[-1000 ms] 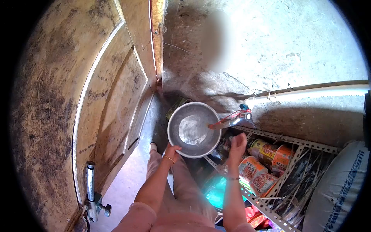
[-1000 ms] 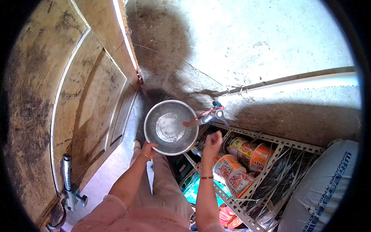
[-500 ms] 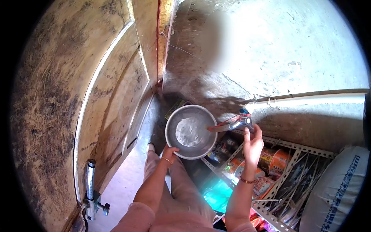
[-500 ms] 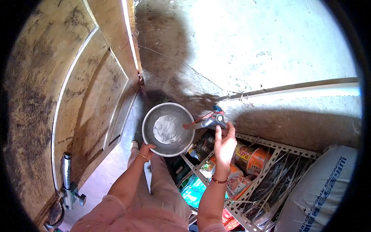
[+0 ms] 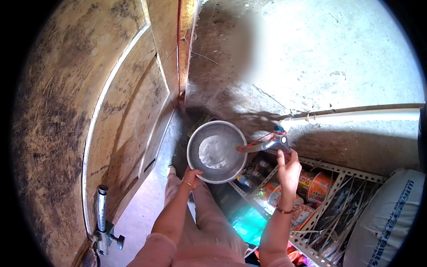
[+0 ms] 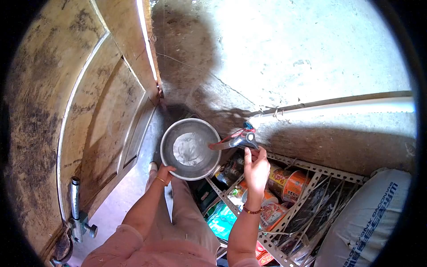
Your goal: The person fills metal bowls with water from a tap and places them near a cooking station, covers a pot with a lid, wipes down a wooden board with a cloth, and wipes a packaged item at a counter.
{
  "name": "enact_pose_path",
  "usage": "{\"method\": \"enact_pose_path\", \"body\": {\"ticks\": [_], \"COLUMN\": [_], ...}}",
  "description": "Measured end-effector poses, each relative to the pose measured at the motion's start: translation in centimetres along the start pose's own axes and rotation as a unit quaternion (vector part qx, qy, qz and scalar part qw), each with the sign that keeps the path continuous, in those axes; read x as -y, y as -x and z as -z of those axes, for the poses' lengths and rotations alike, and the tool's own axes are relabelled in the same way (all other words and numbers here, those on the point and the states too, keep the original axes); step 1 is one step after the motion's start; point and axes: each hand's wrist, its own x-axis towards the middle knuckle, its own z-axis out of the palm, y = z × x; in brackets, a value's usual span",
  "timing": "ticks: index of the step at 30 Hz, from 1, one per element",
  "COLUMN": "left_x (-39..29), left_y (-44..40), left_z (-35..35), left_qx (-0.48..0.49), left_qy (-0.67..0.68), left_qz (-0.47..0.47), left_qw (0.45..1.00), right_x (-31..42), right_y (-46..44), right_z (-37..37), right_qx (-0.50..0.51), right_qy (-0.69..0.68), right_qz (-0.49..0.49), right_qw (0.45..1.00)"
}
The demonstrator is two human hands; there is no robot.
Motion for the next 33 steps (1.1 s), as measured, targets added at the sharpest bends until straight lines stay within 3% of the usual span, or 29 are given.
{"method": "enact_pose_path", "body": {"ticks": [27, 29, 31, 32, 33], "left_x": [0.6, 0.9, 1.3, 1.6, 1.9], "left_y": [0.1, -0.1, -0.3, -0.5, -0.5], "left_z": [0.0, 0.6, 1.3, 1.8, 2.3], "left_qx": [0.007, 0.007, 0.004, 0.006, 0.007], "left_qy": [0.005, 0.009, 0.013, 0.018, 0.022], "left_qz": [0.000, -0.006, -0.010, -0.012, -0.015], "left_qw": [1.000, 1.000, 1.000, 1.000, 1.000], "right_x": [1.7, 2.3, 2.1, 0.7, -0.9], "right_y": [1.6, 1.3, 1.3, 1.2, 1.1], "right_z": [-0.8, -1.8, -2.8, -4.1, -5.6], "right_qx": [0.070, 0.064, 0.082, 0.041, 0.000], "right_qy": [0.087, 0.000, -0.028, -0.222, -0.409], "right_qz": [0.026, 0.102, 0.083, 0.077, 0.067], "right_qw": [0.993, 0.993, 0.993, 0.971, 0.910]}}
